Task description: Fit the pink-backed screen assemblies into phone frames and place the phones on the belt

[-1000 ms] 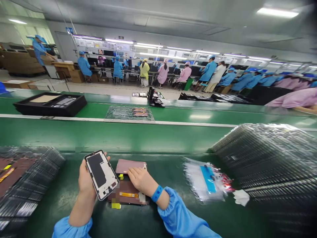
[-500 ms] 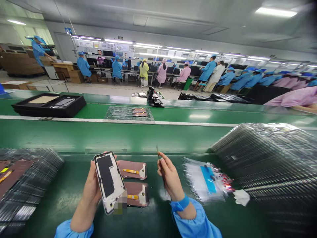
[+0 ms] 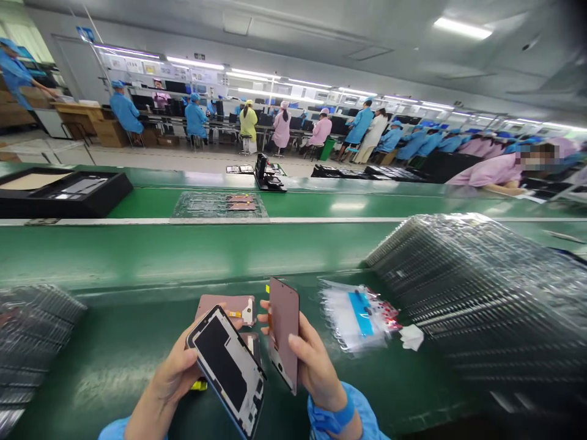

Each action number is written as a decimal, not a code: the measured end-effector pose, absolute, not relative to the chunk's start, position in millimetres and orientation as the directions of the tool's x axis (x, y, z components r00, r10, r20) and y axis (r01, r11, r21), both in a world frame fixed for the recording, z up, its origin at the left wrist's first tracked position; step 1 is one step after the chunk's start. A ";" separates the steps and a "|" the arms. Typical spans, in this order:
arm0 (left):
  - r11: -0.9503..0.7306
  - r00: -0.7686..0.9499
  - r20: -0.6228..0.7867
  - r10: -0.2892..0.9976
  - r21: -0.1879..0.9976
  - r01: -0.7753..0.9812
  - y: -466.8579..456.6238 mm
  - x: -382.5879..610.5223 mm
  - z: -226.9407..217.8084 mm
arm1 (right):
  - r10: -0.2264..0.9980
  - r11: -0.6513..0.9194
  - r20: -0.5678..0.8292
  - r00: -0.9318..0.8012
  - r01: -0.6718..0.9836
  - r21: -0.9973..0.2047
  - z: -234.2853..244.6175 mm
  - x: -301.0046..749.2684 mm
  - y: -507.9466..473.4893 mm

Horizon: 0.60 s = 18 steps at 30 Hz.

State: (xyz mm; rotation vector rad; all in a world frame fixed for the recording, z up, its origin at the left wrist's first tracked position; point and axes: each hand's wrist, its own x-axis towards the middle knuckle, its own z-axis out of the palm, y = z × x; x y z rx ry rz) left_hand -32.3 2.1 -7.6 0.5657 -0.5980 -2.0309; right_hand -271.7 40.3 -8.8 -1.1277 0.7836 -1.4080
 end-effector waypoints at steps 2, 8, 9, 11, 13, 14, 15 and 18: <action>-0.431 -0.518 -0.092 -0.850 0.687 0.585 2.5 -32.4 -6.2 | -0.955 -0.236 0.270 0.121 0.240 -0.942 -6.1 -271.5 44.1; -0.300 -0.496 -0.058 -0.866 0.855 0.424 1.8 -29.6 -13.1 | -0.891 -0.425 0.389 0.234 -0.125 -0.897 -4.6 -276.2 46.0; -0.280 -0.473 -0.060 -0.879 0.868 0.410 2.0 -30.1 -13.9 | -0.886 -0.435 0.385 0.259 -0.172 -0.884 -4.3 -277.3 45.5; -0.242 -0.413 -0.066 -0.908 0.888 0.390 3.2 -32.6 -13.8 | -0.880 -0.438 0.361 0.308 -0.238 -0.867 -2.7 -279.3 44.4; -0.213 -0.357 -0.072 -0.931 0.902 0.376 5.0 -36.1 -11.5 | -0.874 -0.437 0.333 0.353 -0.271 -0.858 -0.4 -280.5 43.3; -0.206 -0.340 -0.076 -0.937 0.907 0.367 6.0 -37.8 -9.9 | -0.871 -0.436 0.323 0.371 -0.280 -0.855 0.8 -280.9 42.9; -0.205 -0.334 -0.081 -0.939 0.912 0.356 6.9 -39.3 -8.1 | -0.868 -0.437 0.315 0.384 -0.286 -0.853 1.7 -281.2 42.4; -0.212 -0.329 -0.098 -0.939 0.920 0.331 8.4 -41.8 -3.3 | -0.861 -0.441 0.309 0.405 -0.288 -0.850 2.5 -281.7 41.2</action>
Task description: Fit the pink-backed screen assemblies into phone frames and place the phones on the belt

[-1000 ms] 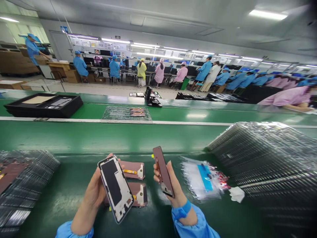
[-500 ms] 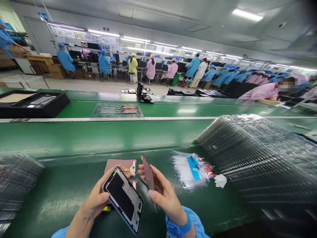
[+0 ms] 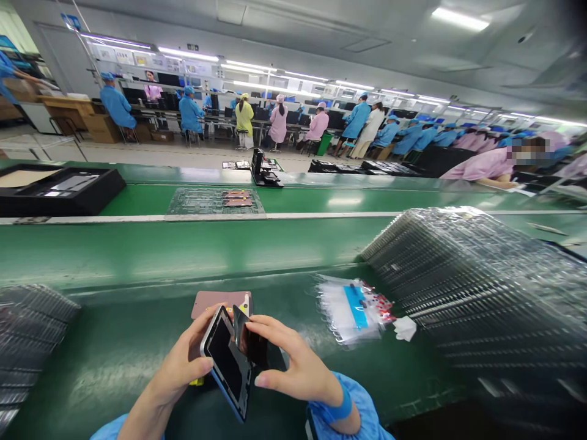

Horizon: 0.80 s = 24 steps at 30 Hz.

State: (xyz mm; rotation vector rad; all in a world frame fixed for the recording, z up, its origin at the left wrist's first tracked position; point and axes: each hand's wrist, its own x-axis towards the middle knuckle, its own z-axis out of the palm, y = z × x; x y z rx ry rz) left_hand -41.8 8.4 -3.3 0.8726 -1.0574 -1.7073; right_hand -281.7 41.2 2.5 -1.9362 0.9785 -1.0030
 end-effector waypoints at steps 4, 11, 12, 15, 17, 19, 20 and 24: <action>-0.203 -0.373 -0.086 -0.924 0.937 0.285 7.7 -41.3 -2.6 | -0.854 -0.434 0.290 0.432 -0.285 -0.854 -0.3 -283.1 40.0; -0.159 -0.494 -0.016 -0.869 0.956 0.247 -0.7 -33.0 -20.0 | -0.856 -0.428 0.277 0.436 -0.296 -0.854 -0.9 -285.5 39.0; -0.149 -0.508 -0.006 -0.861 0.959 0.242 -1.9 -32.1 -21.0 | -0.856 -0.431 0.281 0.434 -0.299 -0.852 -0.6 -286.0 39.1; -0.141 -0.522 -0.002 -0.853 0.964 0.226 -3.9 -31.9 -20.4 | -0.857 -0.436 0.287 0.427 -0.307 -0.846 0.0 -287.1 39.2; -0.145 -0.520 -0.008 -0.854 0.964 0.222 -3.8 -33.8 -19.8 | -0.857 -0.440 0.294 0.422 -0.307 -0.844 0.1 -287.0 39.2; -0.140 -0.514 -0.007 -0.858 0.966 0.220 -2.8 -36.7 -20.9 | -0.857 -0.446 0.306 0.414 -0.299 -0.844 -0.3 -285.6 39.6; -0.135 -0.512 -0.003 -0.859 0.966 0.222 -2.0 -38.3 -22.0 | -0.857 -0.451 0.317 0.406 -0.293 -0.843 -0.9 -284.2 39.9; -0.153 -0.507 -0.005 -0.862 0.956 0.250 2.7 -43.2 -26.9 | -0.863 -0.478 0.382 0.332 -0.290 -0.829 -5.9 -275.4 43.7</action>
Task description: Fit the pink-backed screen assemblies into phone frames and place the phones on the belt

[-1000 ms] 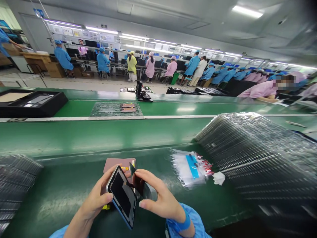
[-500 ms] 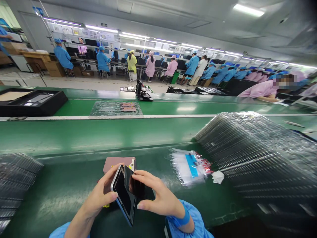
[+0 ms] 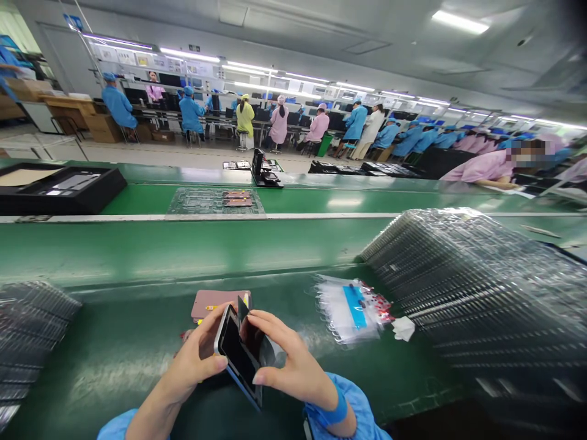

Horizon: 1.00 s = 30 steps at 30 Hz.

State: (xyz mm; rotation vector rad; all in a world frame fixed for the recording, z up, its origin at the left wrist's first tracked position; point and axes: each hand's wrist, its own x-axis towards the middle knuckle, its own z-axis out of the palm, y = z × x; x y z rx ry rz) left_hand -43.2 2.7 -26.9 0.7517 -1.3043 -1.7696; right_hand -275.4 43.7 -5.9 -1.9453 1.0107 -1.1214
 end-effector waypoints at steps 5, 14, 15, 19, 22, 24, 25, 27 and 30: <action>-0.189 -0.503 -0.005 -0.864 0.929 0.317 6.7 -43.7 -32.1 | -0.867 -0.494 0.405 0.291 -0.399 -0.772 -14.2 -264.1 51.9; -0.213 -0.453 -0.016 -0.891 0.896 0.389 8.8 -48.9 -31.5 | -0.876 -0.478 0.369 0.309 -0.469 -0.742 -19.4 -259.9 55.2; -0.219 -0.459 -0.018 -0.888 0.896 0.388 8.6 -48.5 -31.2 | -0.876 -0.478 0.372 0.306 -0.454 -0.753 -19.1 -261.0 54.8; -0.259 -0.462 -0.045 -0.885 0.875 0.410 8.5 -45.2 -30.2 | -0.892 -0.446 0.371 0.260 -0.364 -0.817 -15.7 -269.6 53.8; -0.336 -0.452 -0.092 -0.887 0.800 0.497 9.7 -44.4 -28.7 | -0.910 -0.405 0.360 0.204 -0.265 -0.875 -11.9 -277.8 54.9; -0.390 -0.474 -0.104 -0.875 0.731 0.560 9.8 -45.2 -27.0 | -0.917 -0.390 0.358 0.176 -0.213 -0.896 -9.5 -281.8 56.5; -0.409 -0.488 -0.097 -0.868 0.697 0.589 9.5 -45.9 -26.0 | -0.918 -0.388 0.360 0.163 -0.195 -0.901 -8.5 -283.0 57.4; -0.431 -0.522 -0.048 -0.852 0.630 0.646 8.6 -48.0 -23.6 | -0.917 -0.394 0.375 0.136 -0.164 -0.904 -7.1 -283.7 59.4; -0.448 -0.556 0.039 -0.831 0.546 0.708 8.3 -51.3 -20.6 | -0.909 -0.415 0.403 0.104 -0.155 -0.896 -6.7 -281.6 61.5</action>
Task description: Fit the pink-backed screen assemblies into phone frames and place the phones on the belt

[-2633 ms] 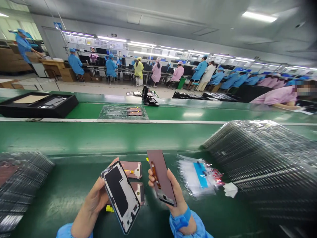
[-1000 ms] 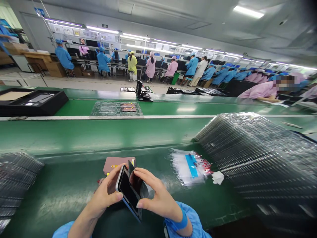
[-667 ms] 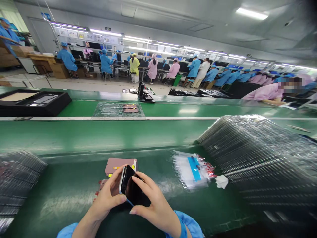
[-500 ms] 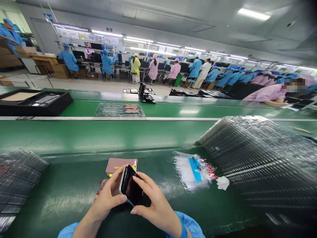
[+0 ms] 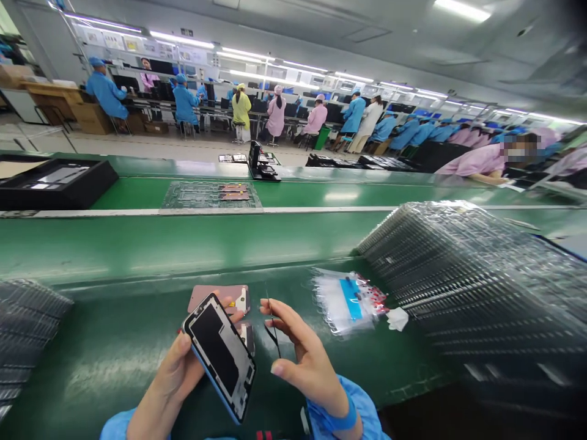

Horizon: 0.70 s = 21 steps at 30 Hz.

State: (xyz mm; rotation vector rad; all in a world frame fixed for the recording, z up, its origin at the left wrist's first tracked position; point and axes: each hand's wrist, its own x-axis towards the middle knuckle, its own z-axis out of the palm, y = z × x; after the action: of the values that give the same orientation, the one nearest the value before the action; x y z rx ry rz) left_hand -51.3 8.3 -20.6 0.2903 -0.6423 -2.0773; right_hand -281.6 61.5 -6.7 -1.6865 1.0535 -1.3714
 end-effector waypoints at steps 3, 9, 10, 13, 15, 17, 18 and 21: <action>-0.475 -0.598 0.080 -0.798 0.526 0.705 10.5 -52.6 -18.9 | -0.886 -0.461 0.456 0.079 -0.225 -0.858 -7.0 -278.1 60.8; -0.506 -0.648 0.097 -0.756 0.543 0.671 14.4 -52.3 -10.2 | -0.833 -0.531 0.547 0.089 -0.409 -0.742 -0.8 -275.6 54.4; -0.500 -0.648 0.104 -0.755 0.547 0.671 14.5 -52.9 -8.2 | -0.833 -0.531 0.545 0.098 -0.419 -0.736 0.2 -275.9 53.8; -0.508 -0.662 0.099 -0.743 0.560 0.655 14.7 -55.1 -4.6 | -0.849 -0.515 0.515 0.123 -0.416 -0.750 1.0 -277.7 53.1; -0.514 -0.667 0.080 -0.741 0.573 0.639 15.1 -55.7 -5.1 | -0.858 -0.505 0.493 0.141 -0.398 -0.765 0.2 -279.0 53.1; -0.506 -0.662 0.056 -0.747 0.598 0.621 15.5 -55.4 -6.3 | -0.861 -0.505 0.485 0.153 -0.370 -0.780 -0.4 -280.0 53.1; -0.499 -0.659 0.048 -0.751 0.613 0.613 15.6 -55.3 -6.5 | -0.860 -0.508 0.485 0.158 -0.352 -0.786 -0.4 -280.4 53.1; -0.484 -0.654 0.028 -0.756 0.648 0.588 16.1 -56.0 -4.3 | -0.853 -0.522 0.494 0.169 -0.281 -0.805 0.5 -280.8 53.1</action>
State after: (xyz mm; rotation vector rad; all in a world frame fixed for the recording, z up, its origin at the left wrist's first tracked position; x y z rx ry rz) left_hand -56.0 16.1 -4.3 0.3344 -0.8103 -2.1593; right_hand -280.8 53.1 0.5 -1.9027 1.0680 -1.3558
